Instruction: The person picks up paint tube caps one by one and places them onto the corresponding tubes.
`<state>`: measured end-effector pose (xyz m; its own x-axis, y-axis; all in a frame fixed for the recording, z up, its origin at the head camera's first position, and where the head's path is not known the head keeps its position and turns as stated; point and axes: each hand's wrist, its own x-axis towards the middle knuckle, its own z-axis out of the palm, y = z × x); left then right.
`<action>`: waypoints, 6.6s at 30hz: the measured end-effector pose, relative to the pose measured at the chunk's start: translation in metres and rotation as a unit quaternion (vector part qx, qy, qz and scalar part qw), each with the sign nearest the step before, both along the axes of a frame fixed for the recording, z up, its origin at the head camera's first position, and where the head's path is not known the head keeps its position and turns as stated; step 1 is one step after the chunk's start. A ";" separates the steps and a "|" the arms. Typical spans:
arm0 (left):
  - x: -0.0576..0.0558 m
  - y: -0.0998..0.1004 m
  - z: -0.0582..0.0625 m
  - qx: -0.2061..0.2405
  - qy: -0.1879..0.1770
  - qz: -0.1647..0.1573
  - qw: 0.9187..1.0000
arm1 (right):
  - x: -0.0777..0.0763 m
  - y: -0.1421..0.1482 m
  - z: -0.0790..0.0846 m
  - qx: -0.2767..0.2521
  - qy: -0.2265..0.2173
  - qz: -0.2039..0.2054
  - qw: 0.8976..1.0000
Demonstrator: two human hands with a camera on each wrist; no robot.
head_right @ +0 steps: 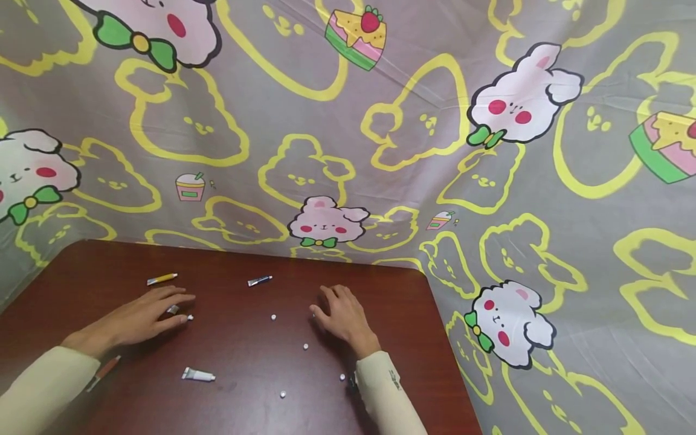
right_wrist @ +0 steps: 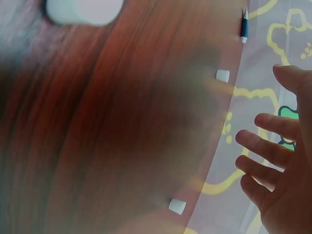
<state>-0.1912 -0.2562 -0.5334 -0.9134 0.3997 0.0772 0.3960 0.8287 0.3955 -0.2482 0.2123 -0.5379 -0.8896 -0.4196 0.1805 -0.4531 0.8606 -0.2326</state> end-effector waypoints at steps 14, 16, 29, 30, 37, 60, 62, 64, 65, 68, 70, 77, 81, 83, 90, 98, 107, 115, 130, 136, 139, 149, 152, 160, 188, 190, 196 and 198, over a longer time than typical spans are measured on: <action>-0.001 0.002 -0.001 -0.012 0.001 -0.027 1.000 | 0.006 -0.019 0.000 0.006 -0.004 0.009 1.000; -0.001 0.003 -0.002 -0.013 -0.001 -0.026 1.000 | 0.007 -0.022 0.001 0.004 -0.004 0.013 1.000; -0.001 0.005 -0.007 -0.007 0.039 -0.050 0.998 | 0.012 -0.047 -0.003 0.027 0.031 0.047 0.998; -0.001 0.005 -0.007 -0.007 0.045 -0.053 0.998 | 0.013 -0.048 -0.004 0.030 0.033 0.049 0.998; -0.002 0.003 -0.012 -0.006 0.090 -0.071 0.993 | 0.017 -0.058 -0.008 0.046 0.047 0.064 0.996; -0.007 0.004 -0.021 -0.008 0.156 -0.081 0.984 | 0.018 -0.082 -0.017 0.091 0.043 0.067 0.993; -0.008 0.005 -0.022 -0.011 0.161 -0.080 0.984 | 0.018 -0.083 -0.017 0.093 0.049 0.068 0.992; -0.009 0.006 -0.024 -0.010 0.176 -0.084 0.981 | 0.018 -0.084 -0.017 0.096 0.057 0.070 0.991; -0.010 0.006 -0.026 -0.008 0.186 -0.087 0.979 | 0.018 -0.084 -0.017 0.097 0.061 0.072 0.991; -0.012 0.008 -0.028 -0.001 0.216 -0.093 0.972 | 0.016 -0.087 -0.016 0.103 0.070 0.078 0.989; -0.013 0.007 -0.030 0.004 0.230 -0.095 0.969 | 0.016 -0.089 -0.016 0.104 0.073 0.081 0.989; -0.014 0.004 -0.034 0.018 0.246 -0.093 0.965 | 0.015 -0.095 -0.017 0.099 0.090 0.091 0.987; -0.014 0.003 -0.037 0.025 0.250 -0.098 0.963 | 0.016 -0.098 -0.021 0.093 0.105 0.096 0.985; -0.014 0.003 -0.037 0.024 0.256 -0.099 0.961 | 0.016 -0.099 -0.022 0.090 0.113 0.099 0.984; -0.017 0.004 -0.039 0.024 0.306 -0.134 0.942 | 0.016 -0.103 -0.026 0.094 0.136 0.112 0.980; -0.019 0.010 -0.032 0.023 0.318 -0.133 0.938 | 0.017 -0.104 -0.022 0.094 0.150 0.108 0.978; -0.013 0.019 -0.021 0.015 0.267 -0.116 0.957 | 0.023 -0.105 -0.013 0.059 0.108 0.102 0.987; -0.009 0.026 -0.011 -0.001 0.247 -0.117 0.962 | 0.029 -0.107 -0.005 0.033 0.051 0.083 0.995; -0.007 0.042 -0.002 0.013 0.252 -0.141 0.957 | 0.036 -0.108 -0.005 0.023 0.058 0.088 0.994; -0.005 0.048 0.002 0.014 0.252 -0.139 0.958 | 0.039 -0.111 -0.003 0.021 0.065 0.092 0.993; -0.004 0.051 0.004 0.011 0.251 -0.134 0.959 | 0.041 -0.112 -0.003 0.024 0.072 0.094 0.993; 0.003 0.060 0.017 -0.030 0.198 -0.094 0.975 | 0.047 -0.115 -0.002 0.028 0.095 0.104 0.990; 0.005 0.061 0.019 -0.036 0.190 -0.090 0.977 | 0.048 -0.116 -0.002 0.026 0.095 0.105 0.990; 0.006 0.064 0.017 -0.034 0.200 -0.096 0.974 | 0.050 -0.117 -0.001 0.023 0.093 0.113 0.989; 0.008 0.077 0.018 -0.023 0.224 -0.103 0.969 | 0.054 -0.123 0.004 0.048 0.111 0.129 0.984; 0.007 0.077 0.017 -0.022 0.231 -0.104 0.967 | 0.054 -0.124 0.003 0.046 0.110 0.130 0.984; 0.007 0.079 0.016 -0.026 0.227 -0.104 0.968 | 0.055 -0.124 0.001 0.041 0.108 0.132 0.984; 0.007 0.079 0.016 -0.024 0.225 -0.103 0.969 | 0.055 -0.125 0.001 0.042 0.107 0.132 0.985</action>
<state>-0.1842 -0.1771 -0.5177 -0.6919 0.5829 0.4260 0.6783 0.7269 0.1073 -0.1934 0.0876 -0.5368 -0.6931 -0.6526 0.3061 -0.6945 0.7183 -0.0413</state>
